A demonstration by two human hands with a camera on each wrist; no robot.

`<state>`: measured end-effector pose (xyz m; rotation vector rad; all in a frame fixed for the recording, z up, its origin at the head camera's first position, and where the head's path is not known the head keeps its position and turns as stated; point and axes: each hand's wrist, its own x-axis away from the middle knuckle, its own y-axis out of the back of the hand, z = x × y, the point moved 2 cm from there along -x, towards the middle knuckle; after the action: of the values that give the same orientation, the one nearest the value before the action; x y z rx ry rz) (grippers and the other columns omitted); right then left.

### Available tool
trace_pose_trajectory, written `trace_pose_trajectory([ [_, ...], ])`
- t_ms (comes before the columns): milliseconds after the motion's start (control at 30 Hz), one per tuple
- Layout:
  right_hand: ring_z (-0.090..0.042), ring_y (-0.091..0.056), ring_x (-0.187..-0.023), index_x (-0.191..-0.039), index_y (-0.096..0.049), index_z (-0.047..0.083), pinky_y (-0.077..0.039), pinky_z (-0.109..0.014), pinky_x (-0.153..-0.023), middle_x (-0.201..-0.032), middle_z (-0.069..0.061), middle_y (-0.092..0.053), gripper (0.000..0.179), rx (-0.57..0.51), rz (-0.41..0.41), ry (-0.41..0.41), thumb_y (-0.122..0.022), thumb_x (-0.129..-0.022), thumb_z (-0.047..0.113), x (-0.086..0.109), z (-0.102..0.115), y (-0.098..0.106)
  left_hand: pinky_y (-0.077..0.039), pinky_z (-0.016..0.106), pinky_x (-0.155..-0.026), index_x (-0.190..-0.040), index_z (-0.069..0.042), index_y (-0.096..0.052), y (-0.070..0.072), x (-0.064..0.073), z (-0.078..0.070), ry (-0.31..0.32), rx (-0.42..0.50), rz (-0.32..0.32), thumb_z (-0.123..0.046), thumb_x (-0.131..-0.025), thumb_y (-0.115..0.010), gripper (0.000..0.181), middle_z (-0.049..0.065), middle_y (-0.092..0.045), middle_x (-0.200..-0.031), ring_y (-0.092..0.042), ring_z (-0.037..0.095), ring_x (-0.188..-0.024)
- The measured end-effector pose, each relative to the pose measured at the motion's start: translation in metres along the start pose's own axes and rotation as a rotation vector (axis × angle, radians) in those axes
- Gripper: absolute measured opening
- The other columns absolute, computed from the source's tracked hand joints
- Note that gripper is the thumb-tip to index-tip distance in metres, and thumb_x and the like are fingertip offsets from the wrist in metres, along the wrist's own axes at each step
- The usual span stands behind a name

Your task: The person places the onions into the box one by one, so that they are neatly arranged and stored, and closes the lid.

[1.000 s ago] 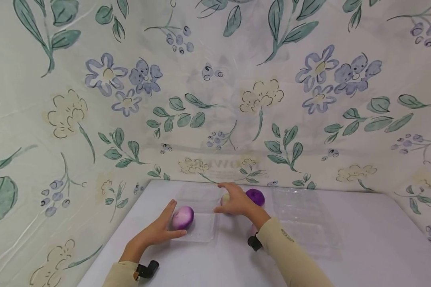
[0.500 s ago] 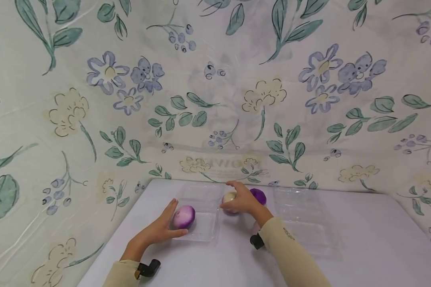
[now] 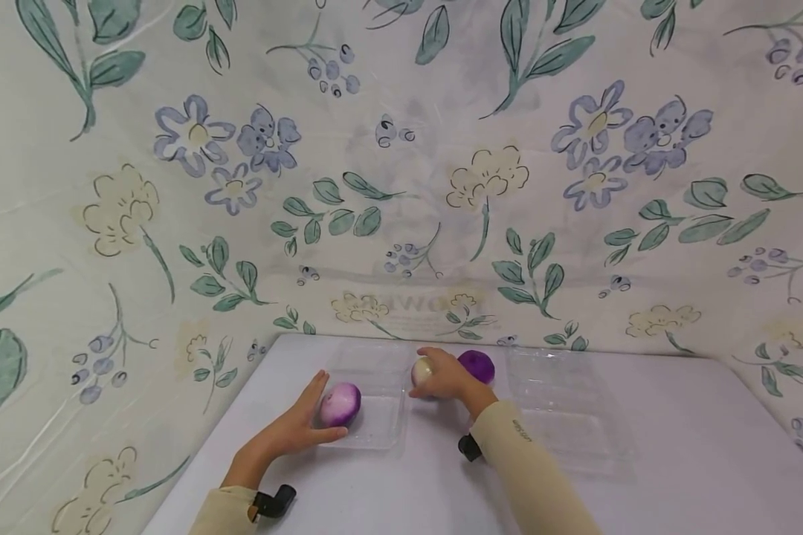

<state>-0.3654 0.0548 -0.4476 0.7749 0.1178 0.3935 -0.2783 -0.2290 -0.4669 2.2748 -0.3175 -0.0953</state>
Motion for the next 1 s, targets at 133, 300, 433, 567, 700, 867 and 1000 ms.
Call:
trace_pose_trajectory([
  [133, -0.028, -0.053, -0.120, -0.142, -0.050, 0.009, -0.044, -0.050, -0.104, -0.141, -0.014, -0.053, 0.080, 0.046, 0.015, -0.014, -0.086, -0.073, 0.026, 0.000, 0.001, -0.001, -0.015, 0.061, -0.120, -0.157, 0.001, -0.005, 0.001, -0.001, 0.000, -0.009, -0.012, -0.007, -0.045, -0.079, -0.080, 0.118, 0.021, 0.003, -0.166, -0.003, 0.041, -0.152],
  [300, -0.024, -0.053, -0.117, -0.139, -0.054, 0.011, -0.044, -0.048, -0.104, -0.139, -0.011, -0.054, 0.074, 0.078, 0.060, -0.023, -0.086, -0.074, 0.028, -0.001, 0.002, -0.007, -0.014, 0.060, -0.120, -0.158, 0.000, -0.004, 0.003, -0.002, 0.001, -0.005, -0.015, -0.009, -0.046, -0.079, -0.080, 0.119, 0.020, 0.003, -0.166, -0.002, 0.040, -0.153],
  [433, -0.025, -0.054, -0.115, -0.139, -0.054, 0.013, -0.045, -0.049, -0.103, -0.136, -0.010, -0.056, 0.074, 0.041, 0.080, -0.041, -0.087, -0.073, 0.027, 0.001, 0.003, -0.011, -0.014, 0.061, -0.120, -0.158, 0.000, -0.003, 0.005, -0.002, 0.002, 0.001, -0.012, -0.007, -0.046, -0.079, -0.080, 0.119, 0.021, 0.004, -0.166, 0.000, 0.041, -0.153],
  [567, -0.024, -0.055, -0.110, -0.141, -0.051, 0.014, -0.047, -0.049, -0.099, -0.130, -0.010, -0.058, 0.079, 0.017, 0.102, -0.042, -0.088, -0.072, 0.028, 0.002, 0.003, -0.017, -0.013, 0.061, -0.120, -0.157, 0.001, -0.002, 0.006, -0.001, 0.003, 0.007, -0.016, -0.002, -0.045, -0.080, -0.079, 0.119, 0.022, 0.005, -0.165, 0.000, 0.042, -0.152],
  [700, -0.024, -0.056, -0.107, -0.141, -0.050, 0.012, -0.048, -0.048, -0.097, -0.126, -0.010, -0.060, 0.083, 0.001, 0.077, -0.027, -0.090, -0.069, 0.026, 0.004, 0.000, -0.020, -0.012, 0.061, -0.120, -0.157, 0.002, -0.001, 0.006, -0.001, 0.001, -0.003, -0.009, 0.004, -0.045, -0.080, -0.079, 0.119, 0.022, 0.006, -0.165, 0.001, 0.042, -0.152],
  [867, -0.025, -0.057, -0.110, -0.140, -0.050, 0.008, -0.047, -0.049, -0.100, -0.125, -0.012, -0.061, 0.086, 0.000, 0.036, -0.015, -0.091, -0.066, 0.022, 0.007, -0.003, -0.021, -0.012, 0.061, -0.119, -0.157, 0.002, -0.001, 0.004, -0.003, -0.002, -0.003, 0.005, 0.010, -0.045, -0.080, -0.079, 0.119, 0.022, 0.006, -0.165, 0.001, 0.042, -0.152],
  [1000, -0.026, -0.057, -0.113, -0.140, -0.049, 0.006, -0.046, -0.049, -0.103, -0.128, -0.012, -0.060, 0.090, 0.013, 0.007, -0.052, -0.092, -0.064, 0.024, 0.011, -0.006, -0.020, -0.011, 0.062, -0.119, -0.157, 0.001, -0.001, 0.001, -0.004, -0.001, 0.004, 0.012, 0.022, -0.045, -0.080, -0.079, 0.119, 0.021, 0.007, -0.165, 0.001, 0.042, -0.152],
])
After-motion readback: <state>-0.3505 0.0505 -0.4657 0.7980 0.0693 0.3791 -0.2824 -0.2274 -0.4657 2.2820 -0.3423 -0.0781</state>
